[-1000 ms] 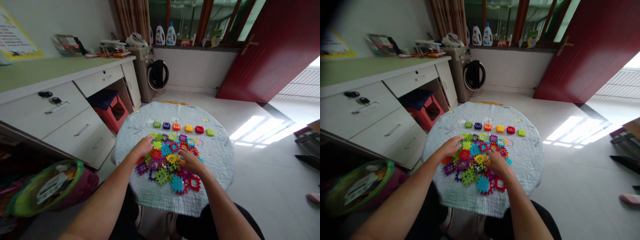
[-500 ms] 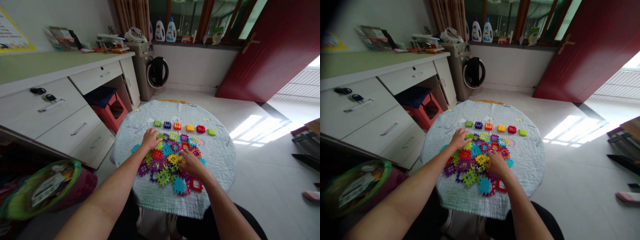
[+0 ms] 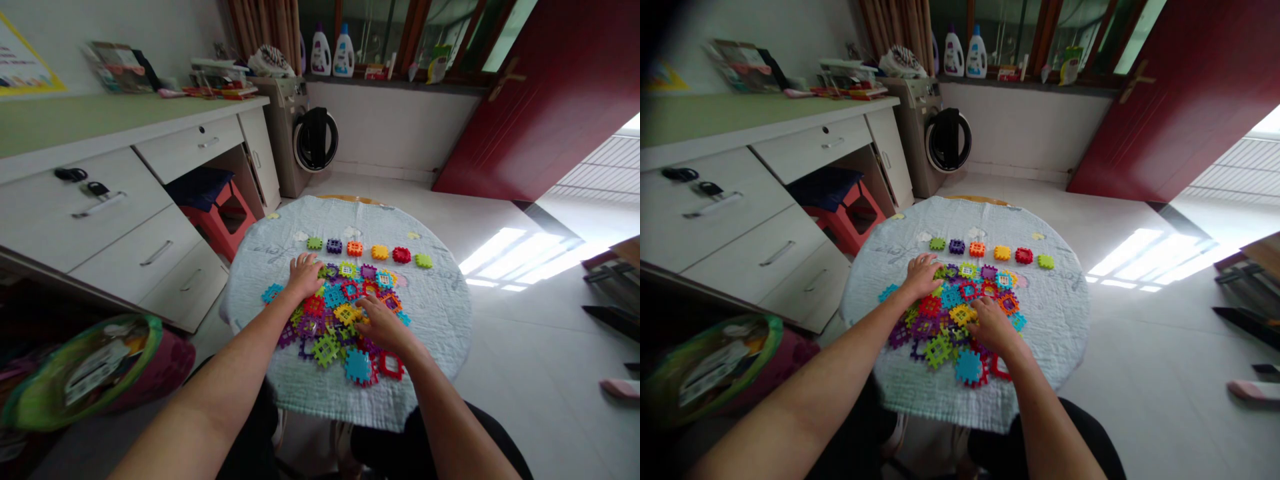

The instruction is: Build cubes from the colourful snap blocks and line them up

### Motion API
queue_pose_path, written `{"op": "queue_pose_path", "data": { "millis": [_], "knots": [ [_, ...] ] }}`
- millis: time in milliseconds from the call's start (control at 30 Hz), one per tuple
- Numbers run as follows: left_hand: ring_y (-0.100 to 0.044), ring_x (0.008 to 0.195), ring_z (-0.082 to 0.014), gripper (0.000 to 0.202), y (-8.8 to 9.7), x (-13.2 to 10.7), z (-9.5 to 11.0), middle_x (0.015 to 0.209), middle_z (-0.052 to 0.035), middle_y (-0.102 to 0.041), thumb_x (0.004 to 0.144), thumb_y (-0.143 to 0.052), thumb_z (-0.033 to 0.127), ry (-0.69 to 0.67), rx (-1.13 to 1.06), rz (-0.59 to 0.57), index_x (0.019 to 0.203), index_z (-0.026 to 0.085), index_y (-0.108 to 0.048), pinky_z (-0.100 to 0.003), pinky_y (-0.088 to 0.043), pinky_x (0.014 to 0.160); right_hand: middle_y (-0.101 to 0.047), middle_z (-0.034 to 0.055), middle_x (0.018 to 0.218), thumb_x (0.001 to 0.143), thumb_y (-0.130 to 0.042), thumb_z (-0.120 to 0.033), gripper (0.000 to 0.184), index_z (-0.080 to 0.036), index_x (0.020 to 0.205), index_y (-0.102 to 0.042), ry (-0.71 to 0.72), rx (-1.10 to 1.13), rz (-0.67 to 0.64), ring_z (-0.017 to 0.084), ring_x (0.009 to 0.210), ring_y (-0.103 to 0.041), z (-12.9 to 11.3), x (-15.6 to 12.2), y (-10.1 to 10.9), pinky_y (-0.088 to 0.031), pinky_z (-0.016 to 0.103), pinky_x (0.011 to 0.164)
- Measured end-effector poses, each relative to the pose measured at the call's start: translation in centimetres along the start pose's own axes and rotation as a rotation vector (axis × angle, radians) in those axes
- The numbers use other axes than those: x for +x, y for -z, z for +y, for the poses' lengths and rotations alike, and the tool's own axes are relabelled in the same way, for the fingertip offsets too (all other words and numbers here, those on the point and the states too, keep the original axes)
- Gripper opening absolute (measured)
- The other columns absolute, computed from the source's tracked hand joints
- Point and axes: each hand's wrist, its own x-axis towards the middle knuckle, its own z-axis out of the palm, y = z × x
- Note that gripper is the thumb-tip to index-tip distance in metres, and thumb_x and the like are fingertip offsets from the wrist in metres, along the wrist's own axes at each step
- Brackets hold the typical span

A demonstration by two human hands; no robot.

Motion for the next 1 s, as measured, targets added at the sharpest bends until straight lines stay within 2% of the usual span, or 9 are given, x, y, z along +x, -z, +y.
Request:
{"op": "queue_pose_path", "data": {
  "millis": [100, 233, 400, 533, 633, 733, 833, 933, 1000],
  "knots": [
    [-0.027, 0.14, -0.0354, 0.03, 0.1, -0.3, -0.1, 0.147, -0.0082, -0.045, 0.081, -0.062, 0.037, 0.02, 0.034, 0.048, 0.109, 0.027, -0.065, -0.065, -0.012, 0.112, -0.058, 0.0116, 0.119, 0.08, -0.063, -0.017, 0.036, -0.019, 0.115, -0.059, 0.001, 0.001, -0.006, 0.022, 0.109, -0.058, 0.0, 0.0, 0.1, -0.044, 0.035, 0.094],
    [-0.028, 0.139, -0.038, 0.044, -0.5, -0.4, -0.4, 0.142, -0.0136, -0.05, 0.083, -0.057, 0.05, 0.1, 0.042, 0.042, 0.119, 0.025, -0.061, -0.069, -0.005, 0.111, -0.059, 0.0106, 0.119, 0.079, -0.064, -0.017, 0.035, -0.021, 0.114, -0.059, -0.002, 0.008, 0.004, 0.022, 0.107, -0.058, -0.2, 0.0, 0.1, -0.045, 0.036, 0.093],
    [-0.027, 0.139, -0.0399, 0.05, -1.3, -0.1, -0.6, 0.143, -0.015, -0.048, 0.084, -0.053, 0.055, 0.121, 0.02, 0.003, 0.124, 0.027, -0.057, -0.069, -0.006, 0.11, -0.059, 0.0114, 0.119, 0.079, -0.062, -0.015, 0.035, -0.02, 0.113, -0.059, -0.005, 0.022, 0.01, 0.023, 0.11, -0.057, -0.4, -0.1, 0.0, -0.045, 0.036, 0.094],
    [-0.029, 0.137, -0.0385, 0.049, -1.3, 0.2, -0.6, 0.141, -0.0138, -0.049, 0.077, -0.063, 0.052, 0.161, -0.055, -0.04, 0.119, 0.028, -0.058, -0.068, -0.013, 0.108, -0.058, 0.0108, 0.119, 0.079, -0.061, -0.015, 0.036, -0.02, 0.114, -0.059, 0.012, 0.023, 0.017, 0.023, 0.112, -0.056, -0.4, -0.2, -0.1, -0.044, 0.036, 0.095],
    [-0.031, 0.135, -0.037, 0.049, -0.7, 0.3, -0.4, 0.136, -0.0112, -0.05, 0.068, -0.072, 0.046, 0.163, -0.111, -0.027, 0.111, 0.027, -0.059, -0.065, -0.017, 0.109, -0.058, 0.0108, 0.119, 0.08, -0.061, -0.016, 0.036, -0.02, 0.116, -0.058, 0.008, 0.027, 0.005, 0.022, 0.11, -0.057, -0.4, -0.3, 0.1, -0.043, 0.036, 0.095],
    [-0.034, 0.134, -0.0347, 0.05, 0.2, 0.5, -0.3, 0.134, -0.0106, -0.051, 0.063, -0.076, 0.042, 0.093, -0.162, 0.106, 0.106, 0.024, -0.06, -0.057, -0.022, 0.112, -0.058, 0.0111, 0.12, 0.08, -0.061, -0.015, 0.036, -0.019, 0.116, -0.058, 0.001, 0.043, -0.014, 0.022, 0.109, -0.057, -0.4, -0.3, 0.3, -0.043, 0.035, 0.095],
    [-0.047, 0.123, -0.0291, 0.049, 1.1, 0.8, -0.6, 0.125, -0.0114, -0.057, 0.064, -0.075, 0.041, 0.052, -0.332, 0.206, 0.106, 0.021, -0.06, -0.045, -0.034, 0.108, -0.058, 0.0108, 0.119, 0.08, -0.061, -0.016, 0.035, -0.019, 0.114, -0.059, 0.001, 0.034, -0.002, 0.021, 0.108, -0.057, 0.0, -0.2, 0.3, -0.043, 0.035, 0.094],
    [-0.06, 0.102, -0.0227, 0.048, 1.6, 1.1, -1.5, 0.11, -0.0091, -0.064, 0.07, -0.069, 0.042, 0.074, -0.625, 0.167, 0.109, 0.017, -0.059, -0.037, -0.047, 0.094, -0.057, 0.0101, 0.118, 0.08, -0.062, -0.018, 0.035, -0.02, 0.115, -0.058, 0.004, 0.024, 0.01, 0.02, 0.106, -0.057, 0.4, -0.2, 0.0, -0.043, 0.035, 0.093],
    [-0.063, 0.091, -0.0205, 0.051, 1.9, 1.0, -2.2, 0.104, -0.0077, -0.066, 0.07, -0.068, 0.046, 0.102, -0.75, 0.113, 0.11, 0.016, -0.059, -0.034, -0.051, 0.084, -0.058, 0.0098, 0.117, 0.08, -0.061, -0.018, 0.035, -0.02, 0.115, -0.058, 0.01, 0.023, 0.004, 0.02, 0.106, -0.057, 0.6, -0.2, -0.2, -0.042, 0.035, 0.094]
  ]
}}
